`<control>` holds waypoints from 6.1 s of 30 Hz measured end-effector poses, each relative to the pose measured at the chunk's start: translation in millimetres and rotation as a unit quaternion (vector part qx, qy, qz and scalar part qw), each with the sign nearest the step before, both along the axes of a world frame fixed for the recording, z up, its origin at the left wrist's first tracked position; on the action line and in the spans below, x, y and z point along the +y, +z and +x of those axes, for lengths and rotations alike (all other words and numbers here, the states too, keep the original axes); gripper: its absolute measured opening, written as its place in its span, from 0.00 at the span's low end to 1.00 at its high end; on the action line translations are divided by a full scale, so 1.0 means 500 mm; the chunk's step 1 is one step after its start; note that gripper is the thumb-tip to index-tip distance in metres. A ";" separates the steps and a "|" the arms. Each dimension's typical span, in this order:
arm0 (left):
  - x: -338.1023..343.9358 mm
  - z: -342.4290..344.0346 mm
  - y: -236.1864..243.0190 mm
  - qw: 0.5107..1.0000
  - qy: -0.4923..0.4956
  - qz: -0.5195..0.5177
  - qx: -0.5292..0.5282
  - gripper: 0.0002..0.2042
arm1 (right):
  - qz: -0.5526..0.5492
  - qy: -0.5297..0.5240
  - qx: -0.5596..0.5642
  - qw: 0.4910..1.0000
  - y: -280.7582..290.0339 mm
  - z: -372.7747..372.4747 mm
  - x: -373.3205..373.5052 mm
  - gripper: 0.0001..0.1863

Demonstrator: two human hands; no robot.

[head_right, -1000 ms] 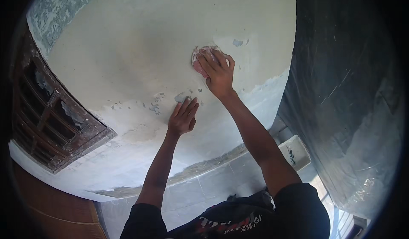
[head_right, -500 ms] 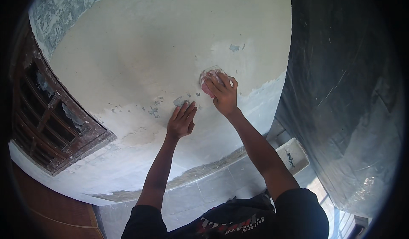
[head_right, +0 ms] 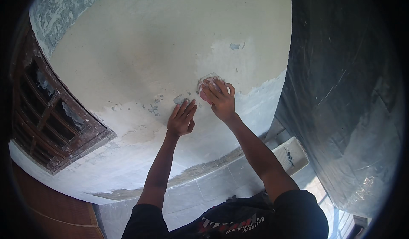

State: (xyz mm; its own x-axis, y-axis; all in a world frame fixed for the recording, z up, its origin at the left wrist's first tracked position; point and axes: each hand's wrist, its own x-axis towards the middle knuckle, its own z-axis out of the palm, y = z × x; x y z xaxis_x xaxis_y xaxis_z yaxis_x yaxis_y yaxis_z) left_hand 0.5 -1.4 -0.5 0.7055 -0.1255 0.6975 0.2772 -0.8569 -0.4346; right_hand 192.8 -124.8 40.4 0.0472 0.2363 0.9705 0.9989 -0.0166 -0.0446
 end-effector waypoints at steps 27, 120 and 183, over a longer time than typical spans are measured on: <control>-0.466 0.172 -0.427 0.847 0.044 -0.500 0.175 0.36 | -0.516 -0.030 0.501 0.694 -0.659 0.189 -0.632 0.19; -0.029 0.119 0.026 0.998 0.049 0.040 0.005 0.23 | 0.053 -0.020 -0.020 0.998 0.184 0.122 -0.018 0.31; -0.021 0.100 0.010 0.998 0.036 0.003 0.041 0.25 | 0.019 -0.016 0.055 0.998 0.010 0.063 -0.024 0.36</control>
